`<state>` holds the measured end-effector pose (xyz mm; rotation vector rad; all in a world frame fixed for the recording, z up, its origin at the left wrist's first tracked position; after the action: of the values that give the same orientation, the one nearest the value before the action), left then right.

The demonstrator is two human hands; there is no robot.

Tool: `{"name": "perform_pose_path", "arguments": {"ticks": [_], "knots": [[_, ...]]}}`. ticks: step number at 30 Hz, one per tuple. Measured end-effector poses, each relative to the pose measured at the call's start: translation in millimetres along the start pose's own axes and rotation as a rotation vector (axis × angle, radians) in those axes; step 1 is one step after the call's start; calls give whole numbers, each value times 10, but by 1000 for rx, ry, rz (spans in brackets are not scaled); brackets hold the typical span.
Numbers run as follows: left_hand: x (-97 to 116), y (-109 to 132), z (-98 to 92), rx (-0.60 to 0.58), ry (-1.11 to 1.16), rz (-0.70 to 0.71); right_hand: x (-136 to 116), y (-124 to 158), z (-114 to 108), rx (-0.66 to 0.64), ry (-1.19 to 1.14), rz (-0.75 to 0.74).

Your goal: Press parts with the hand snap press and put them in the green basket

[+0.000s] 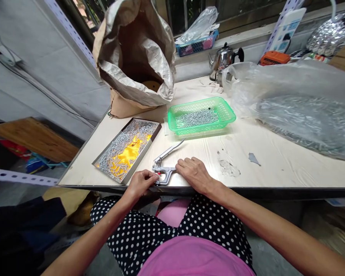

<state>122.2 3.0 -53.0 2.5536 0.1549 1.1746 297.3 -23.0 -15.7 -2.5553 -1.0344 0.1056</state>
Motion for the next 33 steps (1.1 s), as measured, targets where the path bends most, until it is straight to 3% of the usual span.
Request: {"name": "perform_pose_path", "arguments": {"ticks": [4, 13, 25, 33], "knots": [[17, -57, 33, -119, -80, -59, 37, -30, 103, -41, -59, 7], [6, -120, 108, -239, -94, -114, 56, -38, 134, -75, -74, 25], [72, -83, 135, -308, -26, -142, 95, -30, 148, -64, -189, 42], [73, -92, 155, -305, -69, -126, 261, -130, 97, -214, -370, 124]]}}
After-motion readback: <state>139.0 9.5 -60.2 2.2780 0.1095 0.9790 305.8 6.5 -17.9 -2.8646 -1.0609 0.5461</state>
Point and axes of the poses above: each hand's wrist, its own y-axis away from the middle knuckle, its own z-axis out of the palm, x = y × z, the point moved 9 cm from there along -y, towards the middle knuckle, and after that the axes turned 5 degrees about -z, right-handed, at the moved point
